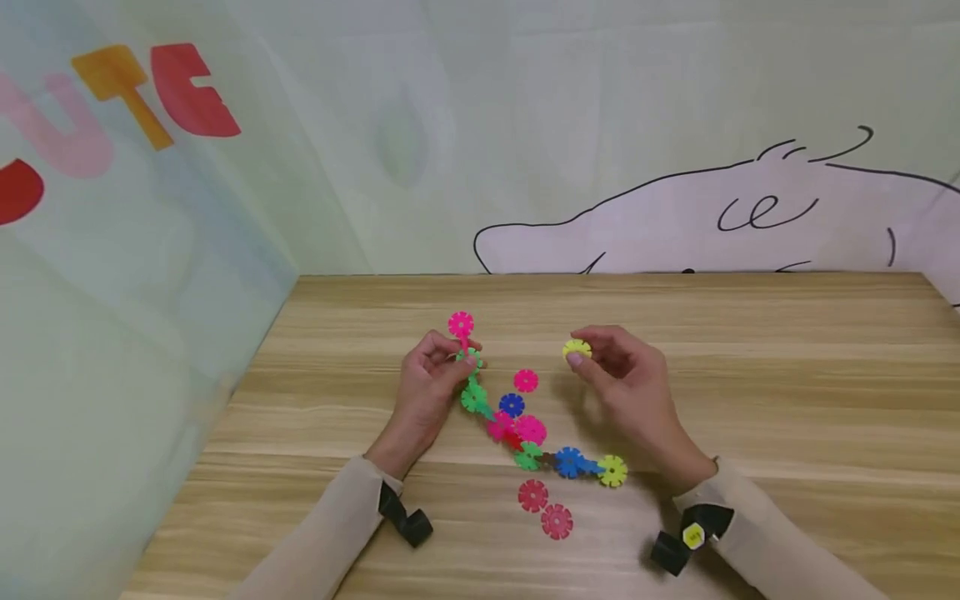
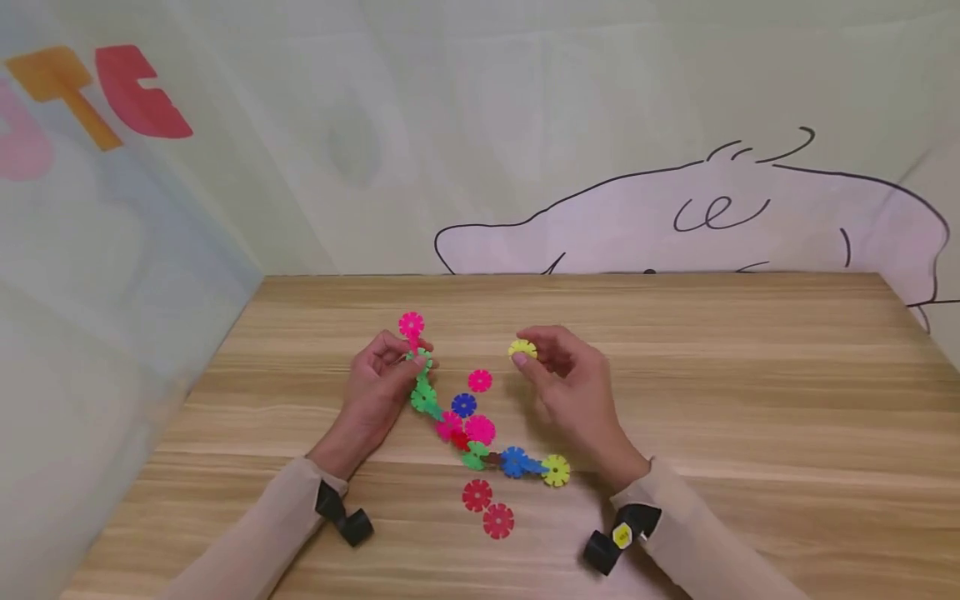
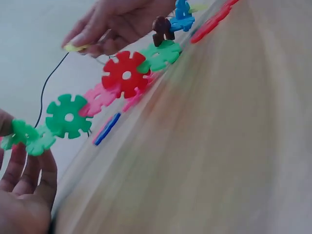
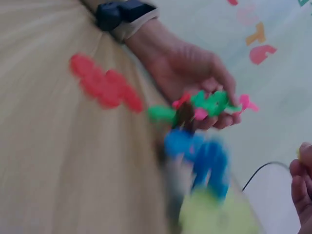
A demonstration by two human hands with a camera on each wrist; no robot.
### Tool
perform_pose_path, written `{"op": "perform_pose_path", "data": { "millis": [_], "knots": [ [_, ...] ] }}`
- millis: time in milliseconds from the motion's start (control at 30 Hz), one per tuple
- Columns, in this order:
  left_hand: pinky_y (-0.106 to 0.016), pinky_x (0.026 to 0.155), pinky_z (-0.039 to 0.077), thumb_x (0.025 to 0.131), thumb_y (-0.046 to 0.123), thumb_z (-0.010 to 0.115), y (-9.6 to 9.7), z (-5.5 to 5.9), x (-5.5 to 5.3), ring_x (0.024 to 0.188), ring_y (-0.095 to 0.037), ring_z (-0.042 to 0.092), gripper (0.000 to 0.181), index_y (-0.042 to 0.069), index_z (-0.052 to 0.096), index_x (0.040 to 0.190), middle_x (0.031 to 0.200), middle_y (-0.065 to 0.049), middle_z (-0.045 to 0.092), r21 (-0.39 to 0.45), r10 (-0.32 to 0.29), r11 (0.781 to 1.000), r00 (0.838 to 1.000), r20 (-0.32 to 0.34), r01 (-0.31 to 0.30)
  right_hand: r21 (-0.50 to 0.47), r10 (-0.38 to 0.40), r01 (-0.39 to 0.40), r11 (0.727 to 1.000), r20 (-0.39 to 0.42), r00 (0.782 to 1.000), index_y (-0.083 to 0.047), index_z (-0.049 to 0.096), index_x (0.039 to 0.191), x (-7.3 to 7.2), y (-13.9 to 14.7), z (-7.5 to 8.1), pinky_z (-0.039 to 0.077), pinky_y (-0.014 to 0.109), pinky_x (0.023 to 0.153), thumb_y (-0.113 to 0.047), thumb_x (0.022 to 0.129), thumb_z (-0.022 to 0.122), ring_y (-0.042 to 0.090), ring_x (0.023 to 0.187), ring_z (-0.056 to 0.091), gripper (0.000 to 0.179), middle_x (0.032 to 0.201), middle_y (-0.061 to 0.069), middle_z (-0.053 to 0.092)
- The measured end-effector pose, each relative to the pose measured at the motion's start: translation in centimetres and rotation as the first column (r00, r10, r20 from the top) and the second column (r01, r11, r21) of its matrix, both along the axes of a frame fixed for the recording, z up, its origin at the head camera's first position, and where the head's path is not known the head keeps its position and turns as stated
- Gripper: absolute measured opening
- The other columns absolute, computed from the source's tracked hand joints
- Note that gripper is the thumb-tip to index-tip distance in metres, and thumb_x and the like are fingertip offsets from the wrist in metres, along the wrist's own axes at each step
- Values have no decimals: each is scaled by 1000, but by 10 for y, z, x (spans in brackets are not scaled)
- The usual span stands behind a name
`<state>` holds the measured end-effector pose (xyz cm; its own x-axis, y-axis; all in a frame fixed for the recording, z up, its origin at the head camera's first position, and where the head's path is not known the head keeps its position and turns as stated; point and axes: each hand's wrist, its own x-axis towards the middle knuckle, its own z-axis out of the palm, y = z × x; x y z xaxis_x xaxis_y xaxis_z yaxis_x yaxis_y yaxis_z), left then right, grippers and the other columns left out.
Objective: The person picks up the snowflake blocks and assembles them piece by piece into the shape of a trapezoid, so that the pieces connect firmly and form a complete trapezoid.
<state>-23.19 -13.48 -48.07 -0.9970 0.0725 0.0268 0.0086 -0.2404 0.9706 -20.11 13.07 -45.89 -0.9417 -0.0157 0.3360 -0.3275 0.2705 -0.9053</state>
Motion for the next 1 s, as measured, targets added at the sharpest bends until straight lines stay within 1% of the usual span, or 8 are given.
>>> {"op": "perform_pose_path", "data": {
  "millis": [133, 233, 367, 533, 600, 700, 833, 1000],
  "knots": [
    [-28, 86, 66, 99, -3, 70, 4, 1, 6, 91, -12, 78, 49, 18, 52, 139, 105, 4, 73, -74, -100, 992, 994, -32, 97, 22, 44, -45, 999, 57, 997, -9, 76, 128, 1, -7, 15, 60, 22, 77, -7, 100, 76, 15, 83, 74, 28, 99, 13, 79],
    [-27, 88, 65, 100, 4, 74, 7, 2, 10, 93, -10, 78, 59, 19, 51, 152, 107, 4, 74, -163, -126, 980, 991, -43, 117, 13, 80, -82, 997, 109, 991, -8, 75, 130, 2, -16, 19, 63, 24, 79, -7, 101, 74, 21, 87, 78, 30, 104, 16, 81],
    [-25, 84, 65, 103, 14, 73, 9, 1, 11, 92, -7, 78, 47, 14, 59, 148, 108, 5, 77, -223, -141, 966, 989, -45, 128, -6, 83, -83, 997, 140, 987, -5, 77, 125, 3, -28, 18, 64, 21, 79, -7, 99, 77, 29, 88, 81, 27, 105, 17, 82],
    [-26, 77, 66, 114, 23, 54, 11, 0, 12, 90, -6, 74, 39, -2, 57, 145, 112, 0, 74, -121, -177, 978, 983, -52, 170, -41, 67, -60, 997, 180, 981, -2, 79, 111, 2, -38, 14, 65, 22, 74, -9, 96, 81, 36, 84, 81, 17, 99, 18, 82],
    [-22, 75, 62, 116, 23, 50, 12, -1, 12, 87, -4, 69, 40, -8, 60, 138, 106, 2, 70, -112, -150, 984, 986, -70, 142, -35, 64, -59, 998, 179, 982, -2, 80, 107, 2, -40, 12, 64, 23, 75, -11, 95, 82, 34, 84, 81, 15, 99, 17, 83],
    [-18, 80, 58, 113, 16, 54, 12, -3, 11, 90, -4, 65, 34, -14, 67, 123, 101, 6, 67, -163, -100, 983, 988, -115, 80, -2, 61, -61, 998, 169, 984, -5, 82, 105, 0, -44, 11, 62, 21, 76, -14, 96, 82, 29, 86, 80, 13, 99, 13, 83],
    [-18, 92, 60, 108, 10, 63, 11, -3, 12, 100, -4, 70, 24, -6, 73, 123, 110, 6, 73, -218, -89, 974, 988, -127, 60, 37, 59, -67, 997, 177, 982, -9, 83, 104, -2, -47, 11, 60, 21, 75, -16, 96, 82, 28, 86, 80, 11, 97, 10, 83],
    [-18, 89, 62, 106, 11, 67, 10, -2, 12, 95, -5, 71, 33, 6, 69, 139, 115, -8, 73, -227, -110, 971, 986, -127, 79, 80, 37, -52, 995, 178, 983, -9, 83, 99, -2, -48, 10, 57, 22, 71, -16, 95, 83, 21, 81, 75, 8, 93, 8, 83]
  ]
}}
